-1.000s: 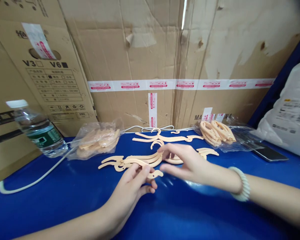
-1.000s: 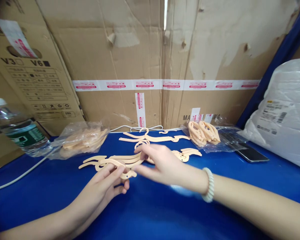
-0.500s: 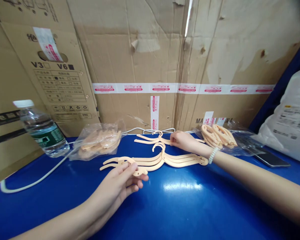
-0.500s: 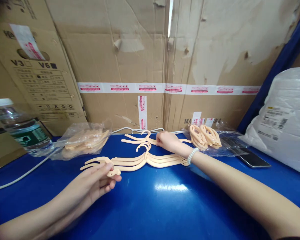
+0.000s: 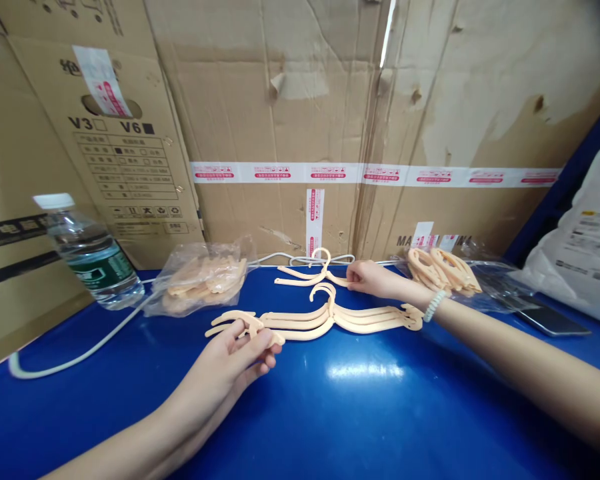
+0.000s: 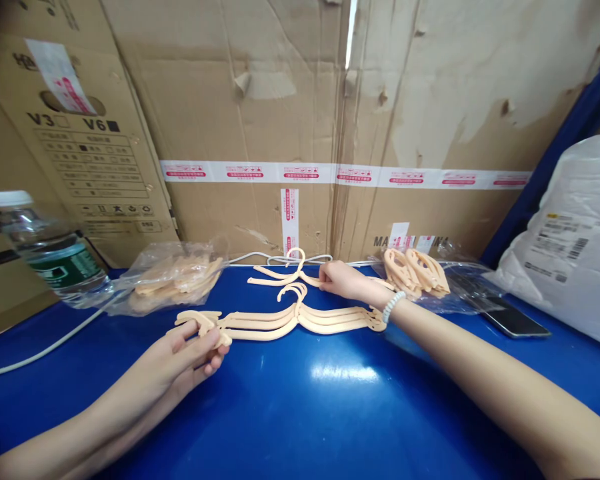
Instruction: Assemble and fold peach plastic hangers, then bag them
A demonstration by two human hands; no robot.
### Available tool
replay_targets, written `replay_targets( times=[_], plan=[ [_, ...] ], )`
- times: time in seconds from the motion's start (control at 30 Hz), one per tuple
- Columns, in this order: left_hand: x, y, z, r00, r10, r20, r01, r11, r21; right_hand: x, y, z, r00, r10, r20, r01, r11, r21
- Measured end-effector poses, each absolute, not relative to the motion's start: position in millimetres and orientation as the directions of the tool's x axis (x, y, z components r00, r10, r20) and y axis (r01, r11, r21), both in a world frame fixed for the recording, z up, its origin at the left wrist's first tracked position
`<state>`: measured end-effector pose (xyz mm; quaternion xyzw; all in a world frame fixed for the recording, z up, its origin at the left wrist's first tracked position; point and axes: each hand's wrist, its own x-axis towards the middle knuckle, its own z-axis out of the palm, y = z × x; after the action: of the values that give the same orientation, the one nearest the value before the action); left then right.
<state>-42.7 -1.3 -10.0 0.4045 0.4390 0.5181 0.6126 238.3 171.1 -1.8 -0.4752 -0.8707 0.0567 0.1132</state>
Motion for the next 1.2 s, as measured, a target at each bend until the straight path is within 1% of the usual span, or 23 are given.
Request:
replay_targets(
  times=[0.23, 0.33, 0.4, 0.47, 0.5, 0.6, 0.63, 0.77, 0.87, 0.93, 1.2],
  plan=[
    [-49.1, 2.2, -11.9, 0.044, 0.997, -0.068, -0.244, 0.076, 0.967, 246.6, 151.6, 25.6, -0.52, 0.799, 0.301, 0.754, 0.595, -0.278],
    [-53.1, 4.0, -11.9, 0.028, 0.997, -0.076, -0.278, 0.081, 0.957, 256.0, 127.4, 36.5, -0.524, 0.772, 0.361, 0.709, 0.63, -0.318],
    [-54.6, 5.5, -12.0, 0.022, 0.996, -0.082, -0.318, 0.085, 0.944, 263.5, 106.6, 38.2, -0.557, 0.709, 0.432, 0.644, 0.698, -0.315],
    [-55.5, 7.3, -12.7, 0.022, 0.996, -0.086, -0.358, 0.088, 0.929, 269.9, 84.4, 34.7, -0.616, 0.649, 0.446, 0.578, 0.757, -0.304],
    [-55.7, 8.2, -13.0, 0.021, 0.997, -0.081, -0.377, 0.083, 0.923, 271.9, 73.6, 31.5, -0.639, 0.642, 0.424, 0.563, 0.766, -0.311],
    [-55.9, 9.1, -13.0, 0.049, 0.997, -0.058, -0.408, 0.073, 0.91, 272.4, 46.0, 20.2, -0.65, 0.658, 0.379, 0.563, 0.753, -0.341],
    [-55.8, 8.5, -12.3, 0.071, 0.996, -0.059, -0.412, 0.083, 0.907, 271.2, 39.4, 16.9, -0.643, 0.663, 0.384, 0.569, 0.749, -0.34],
    [-55.0, 2.0, -6.9, 0.196, 0.977, -0.084, -0.413, 0.16, 0.897, 267.3, 27.5, 8.7, -0.625, 0.618, 0.477, 0.569, 0.779, -0.264],
    [-54.8, -2.9, -3.7, 0.248, 0.965, -0.089, -0.396, 0.185, 0.9, 269.8, 28.5, 6.0, -0.603, 0.618, 0.505, 0.593, 0.77, -0.234],
    [-54.6, -4.1, -3.7, 0.252, 0.964, -0.088, -0.383, 0.183, 0.905, 272.6, 30.1, 4.5, -0.594, 0.616, 0.517, 0.605, 0.766, -0.217],
    [-51.2, -4.5, -5.7, 0.228, 0.965, -0.132, -0.383, 0.213, 0.899, 273.5, 31.2, 1.9, -0.597, 0.507, 0.622, 0.596, 0.799, -0.08]
  ],
)
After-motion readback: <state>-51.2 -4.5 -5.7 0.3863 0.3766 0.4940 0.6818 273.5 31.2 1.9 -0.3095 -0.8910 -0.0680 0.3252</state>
